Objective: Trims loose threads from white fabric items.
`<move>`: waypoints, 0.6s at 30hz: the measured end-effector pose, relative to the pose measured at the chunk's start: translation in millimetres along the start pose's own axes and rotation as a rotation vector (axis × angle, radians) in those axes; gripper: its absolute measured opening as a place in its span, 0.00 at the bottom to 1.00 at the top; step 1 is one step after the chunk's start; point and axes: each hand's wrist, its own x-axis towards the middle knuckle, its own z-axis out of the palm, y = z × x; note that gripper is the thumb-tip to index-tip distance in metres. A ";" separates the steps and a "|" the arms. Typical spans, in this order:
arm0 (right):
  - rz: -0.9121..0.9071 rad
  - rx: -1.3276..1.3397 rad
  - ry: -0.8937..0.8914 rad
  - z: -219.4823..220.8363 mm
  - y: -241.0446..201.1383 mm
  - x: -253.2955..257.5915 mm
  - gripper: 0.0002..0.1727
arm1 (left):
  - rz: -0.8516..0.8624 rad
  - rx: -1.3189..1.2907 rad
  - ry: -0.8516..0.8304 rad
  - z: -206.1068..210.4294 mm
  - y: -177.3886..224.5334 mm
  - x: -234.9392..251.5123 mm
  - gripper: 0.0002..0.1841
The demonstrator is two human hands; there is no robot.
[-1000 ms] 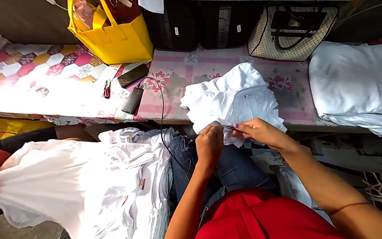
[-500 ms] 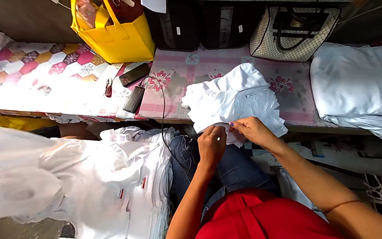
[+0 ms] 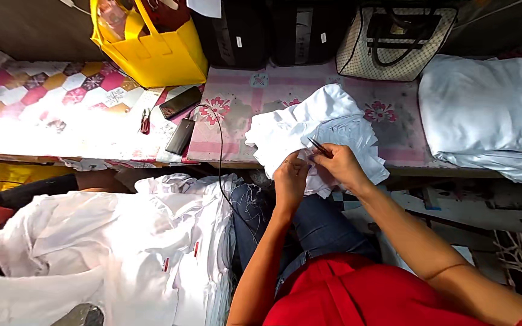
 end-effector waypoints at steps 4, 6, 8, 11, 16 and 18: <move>0.269 0.427 -0.118 -10.2 -7.7 0.0 0.01 | -0.135 -0.199 -0.141 -18.4 -4.3 -3.0 0.23; 0.347 0.519 -0.163 -10.4 -9.7 0.4 0.03 | -0.171 -0.322 -0.176 -19.5 -3.2 -2.4 0.23; 0.388 0.582 -0.181 -6.3 -11.7 1.4 0.04 | -0.185 -0.324 -0.151 -13.9 -0.2 0.2 0.17; 0.416 0.625 -0.205 -4.5 -11.5 1.0 0.06 | -0.174 -0.145 -0.126 -12.0 1.9 -0.2 0.07; 0.406 0.585 -0.215 -4.6 -10.4 -1.7 0.06 | -0.118 -0.069 -0.222 -22.2 4.9 -3.2 0.13; 0.382 0.545 -0.199 -1.0 -10.9 -2.3 0.05 | -0.120 -0.044 -0.147 -16.8 6.5 -3.9 0.11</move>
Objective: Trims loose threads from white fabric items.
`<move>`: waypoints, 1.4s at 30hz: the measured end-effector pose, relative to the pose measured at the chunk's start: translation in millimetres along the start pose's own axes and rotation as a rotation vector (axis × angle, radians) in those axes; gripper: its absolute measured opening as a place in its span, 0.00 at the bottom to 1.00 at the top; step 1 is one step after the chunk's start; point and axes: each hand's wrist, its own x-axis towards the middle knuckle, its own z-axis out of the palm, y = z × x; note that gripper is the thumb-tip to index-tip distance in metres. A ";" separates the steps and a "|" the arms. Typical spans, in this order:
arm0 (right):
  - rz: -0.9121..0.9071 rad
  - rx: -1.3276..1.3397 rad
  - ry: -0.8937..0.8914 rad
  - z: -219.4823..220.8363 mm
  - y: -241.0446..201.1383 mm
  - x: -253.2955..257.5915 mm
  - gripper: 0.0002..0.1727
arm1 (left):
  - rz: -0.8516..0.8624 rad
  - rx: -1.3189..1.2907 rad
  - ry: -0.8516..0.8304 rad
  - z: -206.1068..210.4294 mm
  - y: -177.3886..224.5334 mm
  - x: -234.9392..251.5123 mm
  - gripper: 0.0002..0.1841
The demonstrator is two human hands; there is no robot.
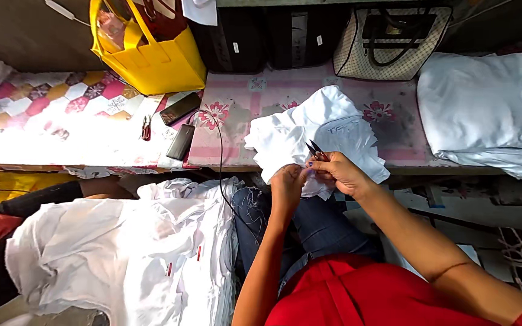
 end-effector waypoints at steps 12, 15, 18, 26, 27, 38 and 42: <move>-0.052 -0.620 -0.132 -16.3 -8.0 -31.4 0.20 | 0.021 -0.044 0.029 -6.5 -13.0 -14.8 0.10; -0.072 -0.672 -0.094 -9.2 -6.6 -26.0 0.21 | 0.115 0.046 0.103 -2.8 -15.9 -16.5 0.10; -0.083 -0.775 -0.044 -6.0 -6.5 -24.1 0.23 | 0.198 0.108 0.176 -2.2 -23.9 -17.4 0.10; -0.144 -0.716 0.017 -1.9 1.9 -18.3 0.21 | 0.174 0.034 0.160 -0.5 -21.0 -19.2 0.10; -0.158 -0.708 0.043 -1.7 3.5 -17.6 0.20 | 0.170 0.035 0.161 -0.8 -20.4 -19.3 0.10; -0.179 -0.653 0.050 -0.5 6.6 -15.2 0.20 | 0.152 0.229 0.041 -6.9 -21.9 -26.3 0.12; -0.196 -0.627 0.009 -9.4 5.8 -19.9 0.21 | -0.238 0.526 -0.338 -27.6 13.1 -27.6 0.17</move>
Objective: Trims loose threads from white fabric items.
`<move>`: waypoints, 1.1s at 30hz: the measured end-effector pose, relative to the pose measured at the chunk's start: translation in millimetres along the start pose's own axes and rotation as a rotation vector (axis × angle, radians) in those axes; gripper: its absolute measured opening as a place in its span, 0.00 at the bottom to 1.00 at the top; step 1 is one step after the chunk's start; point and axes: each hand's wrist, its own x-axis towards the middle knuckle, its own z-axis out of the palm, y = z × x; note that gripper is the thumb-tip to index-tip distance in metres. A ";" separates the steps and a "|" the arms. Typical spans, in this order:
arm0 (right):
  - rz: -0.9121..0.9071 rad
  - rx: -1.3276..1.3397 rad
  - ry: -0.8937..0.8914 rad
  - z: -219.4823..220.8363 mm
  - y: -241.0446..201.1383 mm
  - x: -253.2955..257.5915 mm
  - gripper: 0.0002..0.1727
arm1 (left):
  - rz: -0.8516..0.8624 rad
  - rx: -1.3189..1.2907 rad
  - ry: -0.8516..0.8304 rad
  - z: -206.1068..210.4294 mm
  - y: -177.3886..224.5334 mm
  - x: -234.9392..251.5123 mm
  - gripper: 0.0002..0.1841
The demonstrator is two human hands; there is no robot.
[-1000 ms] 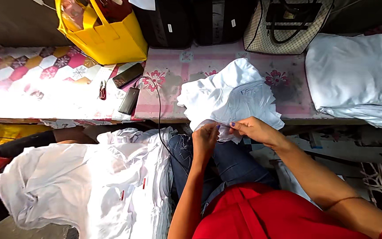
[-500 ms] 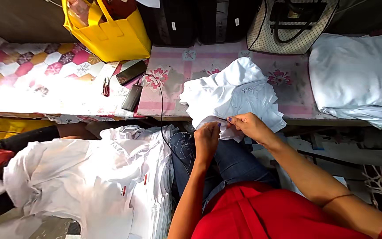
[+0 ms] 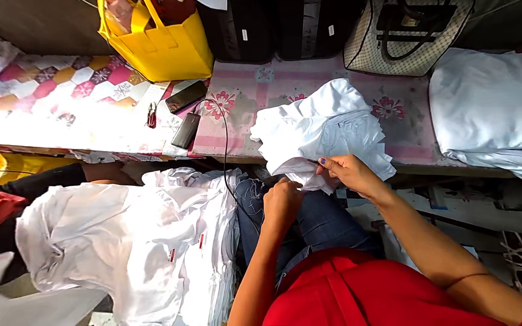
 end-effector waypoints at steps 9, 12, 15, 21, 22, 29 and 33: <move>-0.332 -0.320 0.393 26.0 14.5 12.8 0.11 | 0.303 -0.340 0.540 32.1 0.8 49.4 0.05; -0.071 0.203 0.210 18.0 7.9 16.5 0.04 | 0.246 -0.562 0.356 25.1 0.3 44.0 0.12; 0.191 0.715 0.009 14.4 2.5 19.8 0.05 | 0.188 -0.753 0.259 20.2 6.1 42.3 0.18; 0.179 0.593 -0.111 -7.7 1.3 3.1 0.30 | 0.212 -0.581 0.305 19.6 -2.6 35.9 0.10; 0.170 0.486 -0.113 -11.9 -3.4 -3.8 0.28 | 0.226 -0.574 0.303 20.7 -5.8 33.4 0.11; 0.137 0.086 -0.060 -0.9 -5.9 -5.3 0.19 | 0.251 -0.556 0.337 24.2 -6.6 27.0 0.10; 0.078 0.087 0.011 7.8 2.8 5.3 0.19 | 0.263 -0.496 0.367 28.2 -7.5 26.9 0.10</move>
